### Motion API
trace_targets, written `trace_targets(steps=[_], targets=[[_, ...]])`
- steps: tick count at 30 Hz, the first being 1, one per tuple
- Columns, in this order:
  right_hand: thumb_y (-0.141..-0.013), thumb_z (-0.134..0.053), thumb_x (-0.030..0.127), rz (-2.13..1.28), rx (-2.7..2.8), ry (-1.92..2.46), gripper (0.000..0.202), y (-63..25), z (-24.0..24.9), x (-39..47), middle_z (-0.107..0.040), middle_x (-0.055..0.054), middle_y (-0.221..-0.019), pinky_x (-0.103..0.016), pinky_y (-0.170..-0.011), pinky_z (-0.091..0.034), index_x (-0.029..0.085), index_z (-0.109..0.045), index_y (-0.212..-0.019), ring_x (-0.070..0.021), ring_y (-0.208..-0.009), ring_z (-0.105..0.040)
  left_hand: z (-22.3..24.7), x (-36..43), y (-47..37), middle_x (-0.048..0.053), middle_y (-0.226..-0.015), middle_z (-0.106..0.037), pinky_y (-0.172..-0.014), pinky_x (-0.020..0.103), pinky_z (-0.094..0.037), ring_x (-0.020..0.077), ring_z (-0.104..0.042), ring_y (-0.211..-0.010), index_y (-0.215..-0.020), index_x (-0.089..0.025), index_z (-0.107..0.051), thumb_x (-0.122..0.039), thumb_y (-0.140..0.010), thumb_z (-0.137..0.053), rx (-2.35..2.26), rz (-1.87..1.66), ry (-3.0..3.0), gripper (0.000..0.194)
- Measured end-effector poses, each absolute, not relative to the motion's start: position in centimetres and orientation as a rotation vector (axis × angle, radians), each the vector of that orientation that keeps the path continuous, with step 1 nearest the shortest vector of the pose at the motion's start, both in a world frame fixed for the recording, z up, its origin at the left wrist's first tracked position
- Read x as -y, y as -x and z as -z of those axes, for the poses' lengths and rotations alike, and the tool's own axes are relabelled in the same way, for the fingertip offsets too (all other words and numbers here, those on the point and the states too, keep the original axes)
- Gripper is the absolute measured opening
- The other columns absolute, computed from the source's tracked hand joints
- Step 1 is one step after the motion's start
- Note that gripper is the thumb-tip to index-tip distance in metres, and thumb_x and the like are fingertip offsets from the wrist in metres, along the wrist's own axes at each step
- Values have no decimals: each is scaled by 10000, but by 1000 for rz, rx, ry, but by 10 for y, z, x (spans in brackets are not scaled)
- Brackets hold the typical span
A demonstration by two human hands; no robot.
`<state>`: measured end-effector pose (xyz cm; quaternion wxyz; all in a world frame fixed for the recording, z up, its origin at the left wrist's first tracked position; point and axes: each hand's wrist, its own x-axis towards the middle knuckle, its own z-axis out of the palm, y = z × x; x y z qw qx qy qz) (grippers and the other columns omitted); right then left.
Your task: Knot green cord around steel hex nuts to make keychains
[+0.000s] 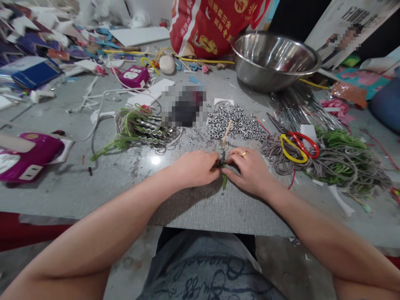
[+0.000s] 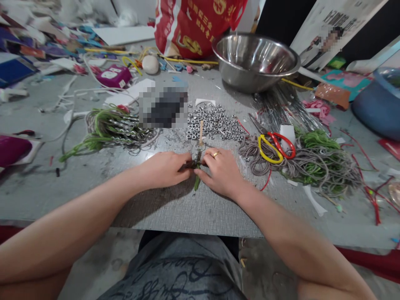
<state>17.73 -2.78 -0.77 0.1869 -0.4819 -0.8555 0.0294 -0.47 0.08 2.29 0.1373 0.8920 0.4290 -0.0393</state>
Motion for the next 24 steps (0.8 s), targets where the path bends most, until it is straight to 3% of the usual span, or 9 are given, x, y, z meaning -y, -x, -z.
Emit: trace_targets(steps=[7, 13, 24], targets=[[-800, -519, 295, -59, 2407, 1439, 129, -171, 6, 28, -605, -82, -874, -354, -744, -362, 170, -550, -807, -233, -869, -519, -21, 0, 2, 96, -774, -658, -659, 375, -480, 281, -639, -792, -995, -163, -537, -397, -821, -406, -1370, 65, -2493, 321], [-838, -453, 188, -64, 2470, 1372, 122, -172, 7, 23, -596, -63, -781, -315, -688, -343, 172, -542, -758, -189, -763, -510, -20, -1, 0, 100, -793, -665, -629, 375, -475, 286, -647, -780, -946, -174, -562, -312, -852, -363, -1378, 147, -2530, 260], [-842, -434, 184, -151, 2517, 1184, 138, -180, 8, 21, -577, -55, -740, -308, -699, -360, 174, -521, -735, -177, -739, -490, -21, -6, 5, 90, -776, -666, -629, 329, -455, 250, -644, -776, -856, -170, -601, -237, -834, -351, -1223, 189, -2596, 260]])
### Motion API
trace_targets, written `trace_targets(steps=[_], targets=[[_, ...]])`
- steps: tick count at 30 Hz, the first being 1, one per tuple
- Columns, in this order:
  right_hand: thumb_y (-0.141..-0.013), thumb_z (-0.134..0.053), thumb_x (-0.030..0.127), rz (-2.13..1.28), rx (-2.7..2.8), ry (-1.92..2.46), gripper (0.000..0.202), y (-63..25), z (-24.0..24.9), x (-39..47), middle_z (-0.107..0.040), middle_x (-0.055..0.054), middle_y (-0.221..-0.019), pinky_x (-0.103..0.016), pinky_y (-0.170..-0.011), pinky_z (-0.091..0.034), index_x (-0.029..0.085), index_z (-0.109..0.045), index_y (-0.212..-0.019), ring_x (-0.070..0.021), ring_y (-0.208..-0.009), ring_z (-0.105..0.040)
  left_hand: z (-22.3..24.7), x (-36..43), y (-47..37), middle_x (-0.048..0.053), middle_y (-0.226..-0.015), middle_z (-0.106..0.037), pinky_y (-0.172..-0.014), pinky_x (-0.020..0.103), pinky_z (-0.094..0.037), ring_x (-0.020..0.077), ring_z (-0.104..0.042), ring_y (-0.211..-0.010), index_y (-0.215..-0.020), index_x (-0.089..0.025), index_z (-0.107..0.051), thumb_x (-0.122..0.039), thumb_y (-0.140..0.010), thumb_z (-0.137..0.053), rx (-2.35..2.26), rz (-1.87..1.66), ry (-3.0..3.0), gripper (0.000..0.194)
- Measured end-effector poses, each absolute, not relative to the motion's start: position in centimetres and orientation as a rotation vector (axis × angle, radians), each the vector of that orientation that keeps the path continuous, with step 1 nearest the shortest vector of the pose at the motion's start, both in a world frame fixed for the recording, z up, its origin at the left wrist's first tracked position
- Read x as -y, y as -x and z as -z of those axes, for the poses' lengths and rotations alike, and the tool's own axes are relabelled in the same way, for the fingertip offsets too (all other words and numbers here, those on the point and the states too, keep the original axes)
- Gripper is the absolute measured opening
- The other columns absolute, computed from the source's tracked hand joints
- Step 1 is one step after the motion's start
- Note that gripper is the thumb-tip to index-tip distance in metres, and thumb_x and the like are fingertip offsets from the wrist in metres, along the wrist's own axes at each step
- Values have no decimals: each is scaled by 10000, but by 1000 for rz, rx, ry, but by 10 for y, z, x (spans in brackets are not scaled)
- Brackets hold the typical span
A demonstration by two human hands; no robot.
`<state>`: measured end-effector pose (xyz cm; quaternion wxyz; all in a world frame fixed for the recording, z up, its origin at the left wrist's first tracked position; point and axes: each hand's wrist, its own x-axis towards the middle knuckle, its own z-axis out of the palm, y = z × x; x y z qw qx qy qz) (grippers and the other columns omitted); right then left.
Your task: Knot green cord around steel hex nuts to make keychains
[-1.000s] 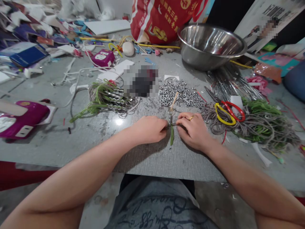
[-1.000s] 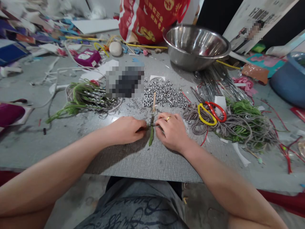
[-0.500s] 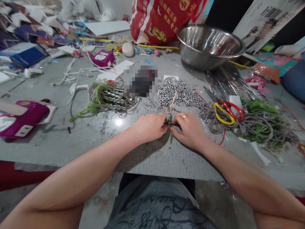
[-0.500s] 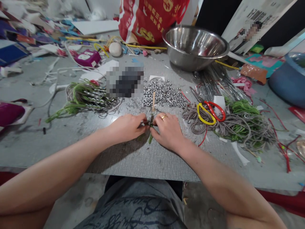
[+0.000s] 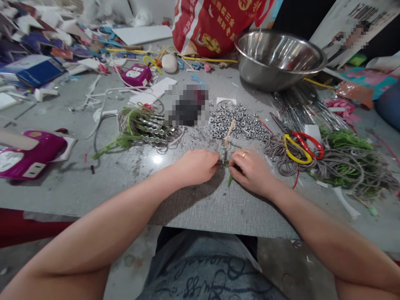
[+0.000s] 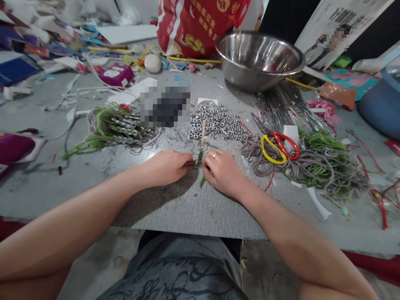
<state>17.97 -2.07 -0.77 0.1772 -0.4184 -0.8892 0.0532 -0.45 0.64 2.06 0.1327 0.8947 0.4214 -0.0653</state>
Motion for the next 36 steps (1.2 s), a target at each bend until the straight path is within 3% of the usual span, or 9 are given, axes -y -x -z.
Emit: trace_targets(steps=[27, 36], targets=[[-812, -442, 172, -234, 2678, 994, 173, -182, -2, 28, -577, -51, -716, -310, -677, -343, 167, -562, -688, -167, -708, -480, -20, -8, 6, 72, -768, -662, -585, 283, -411, 219, -632, -763, -847, -179, -612, -273, -831, -363, -1243, 192, -2575, 266], [-862, -471, 392, -211, 2533, 1043, 287, -192, 1, 27, -620, -94, -985, -367, -775, -392, 166, -646, -893, -208, -882, -547, -28, -5, 9, 76, -736, -655, -584, 311, -426, 249, -631, -721, -892, -186, -597, -428, -841, -364, -1302, 117, -2629, 339]])
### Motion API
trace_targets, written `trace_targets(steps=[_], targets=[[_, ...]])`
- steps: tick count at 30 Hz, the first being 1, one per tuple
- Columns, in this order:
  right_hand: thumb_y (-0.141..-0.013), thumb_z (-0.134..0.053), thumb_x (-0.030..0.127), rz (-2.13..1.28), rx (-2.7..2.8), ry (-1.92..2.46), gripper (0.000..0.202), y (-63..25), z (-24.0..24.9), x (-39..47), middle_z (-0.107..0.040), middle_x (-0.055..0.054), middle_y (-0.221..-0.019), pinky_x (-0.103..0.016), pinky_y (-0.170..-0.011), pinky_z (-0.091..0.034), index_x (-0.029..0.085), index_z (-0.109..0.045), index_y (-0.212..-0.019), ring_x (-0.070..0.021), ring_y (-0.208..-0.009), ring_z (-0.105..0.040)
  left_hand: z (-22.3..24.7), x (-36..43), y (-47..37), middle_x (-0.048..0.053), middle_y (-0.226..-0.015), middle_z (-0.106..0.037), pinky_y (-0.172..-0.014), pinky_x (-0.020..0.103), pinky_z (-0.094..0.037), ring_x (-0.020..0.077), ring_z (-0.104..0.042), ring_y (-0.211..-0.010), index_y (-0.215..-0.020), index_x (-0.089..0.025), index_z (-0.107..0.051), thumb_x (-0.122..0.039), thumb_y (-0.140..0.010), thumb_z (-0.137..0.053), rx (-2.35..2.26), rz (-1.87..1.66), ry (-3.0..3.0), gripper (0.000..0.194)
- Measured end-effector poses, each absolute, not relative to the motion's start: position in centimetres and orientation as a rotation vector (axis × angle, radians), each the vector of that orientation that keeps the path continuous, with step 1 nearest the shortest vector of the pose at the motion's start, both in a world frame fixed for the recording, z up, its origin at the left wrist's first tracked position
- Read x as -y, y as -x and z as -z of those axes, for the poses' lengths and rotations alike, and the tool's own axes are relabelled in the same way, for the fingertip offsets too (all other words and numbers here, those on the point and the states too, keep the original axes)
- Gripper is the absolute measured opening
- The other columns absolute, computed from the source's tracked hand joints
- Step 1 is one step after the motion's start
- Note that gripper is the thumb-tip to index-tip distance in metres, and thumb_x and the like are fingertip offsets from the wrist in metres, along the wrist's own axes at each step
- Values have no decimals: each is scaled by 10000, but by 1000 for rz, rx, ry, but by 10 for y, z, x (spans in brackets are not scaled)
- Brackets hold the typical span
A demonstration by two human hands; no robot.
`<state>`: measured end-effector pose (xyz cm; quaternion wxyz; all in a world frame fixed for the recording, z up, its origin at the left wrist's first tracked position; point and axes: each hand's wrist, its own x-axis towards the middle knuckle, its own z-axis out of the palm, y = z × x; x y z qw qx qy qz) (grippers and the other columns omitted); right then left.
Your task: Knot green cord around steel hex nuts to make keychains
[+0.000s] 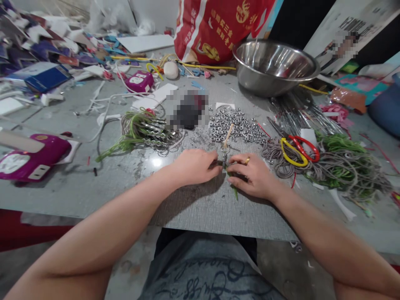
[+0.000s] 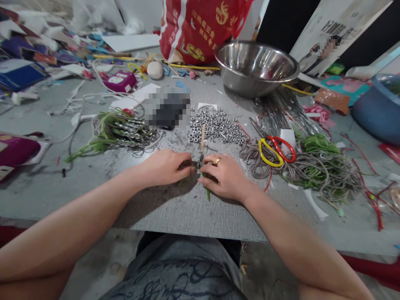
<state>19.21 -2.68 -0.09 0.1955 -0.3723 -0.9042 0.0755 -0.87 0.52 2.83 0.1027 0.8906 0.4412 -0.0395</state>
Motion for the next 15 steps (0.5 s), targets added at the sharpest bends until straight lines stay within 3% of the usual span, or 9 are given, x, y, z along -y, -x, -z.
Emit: trace_targets(steps=[3, 9, 15], targets=[[-870, -466, 398, -200, 2551, 1064, 293, -193, 1, 25, -633, -85, -983, -376, -794, -391, 177, -655, -909, -210, -903, -549, -29, -8, 12, 68, -733, -645, -592, 307, -427, 235, -624, -719, -880, -186, -593, -367, -845, -351, -1339, 103, -2649, 305], [-883, -445, 365, -161, 2487, 1081, 317, -195, 2, 23, -654, -78, -888, -355, -759, -403, 167, -619, -707, -196, -829, -570, -27, -11, 15, 57, -844, -626, -625, 279, -427, 194, -589, -773, -862, -178, -578, -231, -783, -397, -1304, 60, -2659, 205], [-889, -432, 313, -88, 2333, 1222, 274, -204, -4, 15, -658, -73, -809, -323, -732, -428, 173, -591, -715, -187, -786, -589, -23, -14, 17, 88, -986, -579, -814, 355, -426, 235, -513, -961, -921, -144, -586, -70, -725, -402, -1304, -217, -2696, 278]])
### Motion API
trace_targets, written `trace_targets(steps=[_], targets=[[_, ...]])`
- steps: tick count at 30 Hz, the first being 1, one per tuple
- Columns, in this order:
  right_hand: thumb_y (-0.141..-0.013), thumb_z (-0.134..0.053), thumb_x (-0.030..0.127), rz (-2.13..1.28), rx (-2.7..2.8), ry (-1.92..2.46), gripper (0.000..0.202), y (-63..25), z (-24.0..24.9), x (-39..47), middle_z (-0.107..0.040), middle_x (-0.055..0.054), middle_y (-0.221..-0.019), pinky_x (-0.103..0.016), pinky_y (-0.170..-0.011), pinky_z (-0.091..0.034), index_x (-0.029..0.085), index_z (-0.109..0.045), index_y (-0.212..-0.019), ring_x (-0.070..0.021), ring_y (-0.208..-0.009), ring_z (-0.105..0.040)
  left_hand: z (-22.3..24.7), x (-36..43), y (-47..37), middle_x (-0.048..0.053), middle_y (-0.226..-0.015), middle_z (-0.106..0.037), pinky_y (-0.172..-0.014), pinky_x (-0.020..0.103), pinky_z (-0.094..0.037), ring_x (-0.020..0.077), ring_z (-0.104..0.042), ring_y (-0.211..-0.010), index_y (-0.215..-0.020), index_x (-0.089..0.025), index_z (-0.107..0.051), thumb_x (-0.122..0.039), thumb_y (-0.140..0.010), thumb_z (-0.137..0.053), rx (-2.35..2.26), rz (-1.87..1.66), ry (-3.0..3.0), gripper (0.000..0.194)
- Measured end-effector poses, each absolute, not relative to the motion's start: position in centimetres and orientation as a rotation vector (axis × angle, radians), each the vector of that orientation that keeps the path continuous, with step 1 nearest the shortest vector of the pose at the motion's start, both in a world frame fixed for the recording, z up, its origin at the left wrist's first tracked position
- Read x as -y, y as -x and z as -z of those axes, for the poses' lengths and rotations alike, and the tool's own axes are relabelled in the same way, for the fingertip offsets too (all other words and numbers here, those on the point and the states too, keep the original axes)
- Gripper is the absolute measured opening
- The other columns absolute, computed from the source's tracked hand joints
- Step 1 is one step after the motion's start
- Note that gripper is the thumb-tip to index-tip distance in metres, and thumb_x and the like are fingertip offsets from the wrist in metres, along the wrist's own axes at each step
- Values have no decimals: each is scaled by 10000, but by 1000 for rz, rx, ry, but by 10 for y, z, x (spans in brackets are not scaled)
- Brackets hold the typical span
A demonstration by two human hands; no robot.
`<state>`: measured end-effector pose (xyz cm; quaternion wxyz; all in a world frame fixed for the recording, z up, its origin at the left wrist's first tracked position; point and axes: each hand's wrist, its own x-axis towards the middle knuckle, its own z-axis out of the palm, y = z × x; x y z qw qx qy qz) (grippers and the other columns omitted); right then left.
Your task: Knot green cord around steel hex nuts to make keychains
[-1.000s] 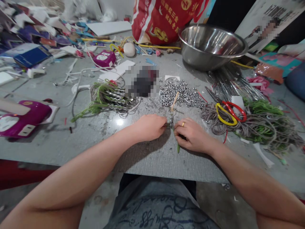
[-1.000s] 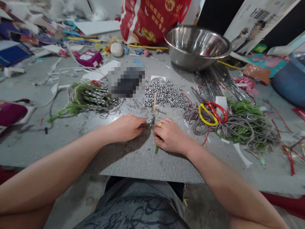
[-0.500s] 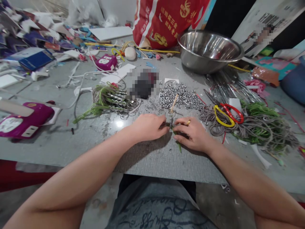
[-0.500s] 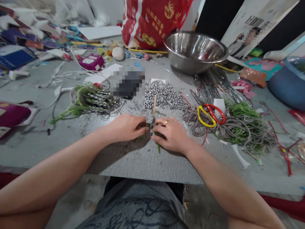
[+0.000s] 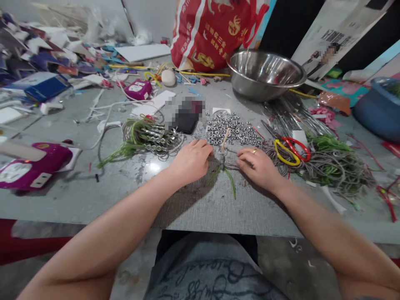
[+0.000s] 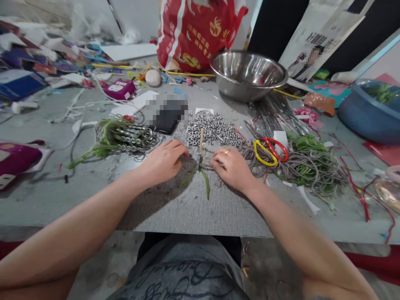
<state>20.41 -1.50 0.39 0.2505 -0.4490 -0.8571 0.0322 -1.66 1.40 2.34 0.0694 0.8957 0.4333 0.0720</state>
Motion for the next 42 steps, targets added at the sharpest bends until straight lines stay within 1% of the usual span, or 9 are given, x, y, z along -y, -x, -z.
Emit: trace_targets(steps=[4, 8, 11, 18, 25, 28, 31, 35, 42], targets=[[-870, -446, 248, -111, 2323, 1444, 200, -206, -15, -2, -669, -77, -866, -327, -733, -439, 174, -632, -876, -203, -824, -603, -23, -15, 17, 102, -1018, -573, -840, 387, -409, 249, -498, -959, -956, -123, -597, -36, -703, -412, -1337, -317, -2692, 326], [-859, -435, 179, -60, 2331, 1592, 251, -199, -16, -33, -665, -116, -977, -348, -797, -425, 145, -648, -988, -235, -929, -595, -21, -17, 17, 94, -998, -586, -836, 377, -405, 241, -493, -945, -921, -126, -610, -27, -697, -406, -1327, -473, -2685, 319], [-850, -452, 164, 24, 2331, 1671, 267, -193, -10, -56, -652, -121, -991, -341, -779, -416, 152, -647, -1032, -243, -927, -586, -18, -18, 18, 84, -944, -601, -823, 364, -409, 225, -500, -905, -872, -130, -614, -28, -702, -403, -1249, -556, -2697, 290], [-853, -446, 180, 172, 2432, 1662, 228, -187, 0, -72, -637, -113, -924, -323, -719, -395, 156, -664, -916, -238, -865, -560, -11, -20, 16, 78, -887, -622, -786, 345, -424, 199, -503, -818, -825, -133, -615, -45, -719, -407, -1133, -654, -2720, 249], [-798, -503, 190, 105, 2249, 1622, 141, -198, -9, -50, -634, -98, -819, -337, -702, -386, 171, -634, -747, -219, -778, -556, -11, -19, 14, 68, -833, -623, -777, 335, -428, 192, -505, -789, -801, -133, -627, -81, -738, -425, -1117, -627, -2738, 217], [-782, -531, 214, -54, 2166, 1538, 101, -200, -16, -24, -627, -67, -776, -309, -672, -396, 178, -615, -740, -187, -733, -559, -14, -16, 13, 62, -786, -611, -743, 325, -429, 191, -502, -763, -769, -142, -639, -91, -722, -440, -1068, -572, -2769, 210], [-807, -531, 246, -221, 2249, 1365, 112, -193, -18, 5, -624, -40, -745, -284, -652, -396, 184, -606, -750, -163, -711, -557, -16, -14, 12, 54, -751, -602, -705, 312, -429, 182, -505, -733, -753, -146, -646, -101, -715, -443, -1008, -519, -2787, 211], [-834, -527, 279, -213, 2400, 1268, 140, -180, -8, 28, -630, -37, -751, -298, -676, -376, 177, -602, -775, -169, -731, -559, -16, -12, 12, 43, -719, -594, -661, 290, -421, 168, -505, -717, -741, -152, -652, -120, -724, -445, -939, -481, -2792, 210], [-829, -553, 285, -147, 2474, 1291, 159, -175, 5, 31, -632, -30, -710, -312, -698, -352, 170, -617, -741, -176, -720, -562, -14, -13, 13, 34, -645, -579, -631, 286, -402, 158, -467, -664, -670, -163, -672, -140, -723, -456, -843, -410, -2823, 223]])
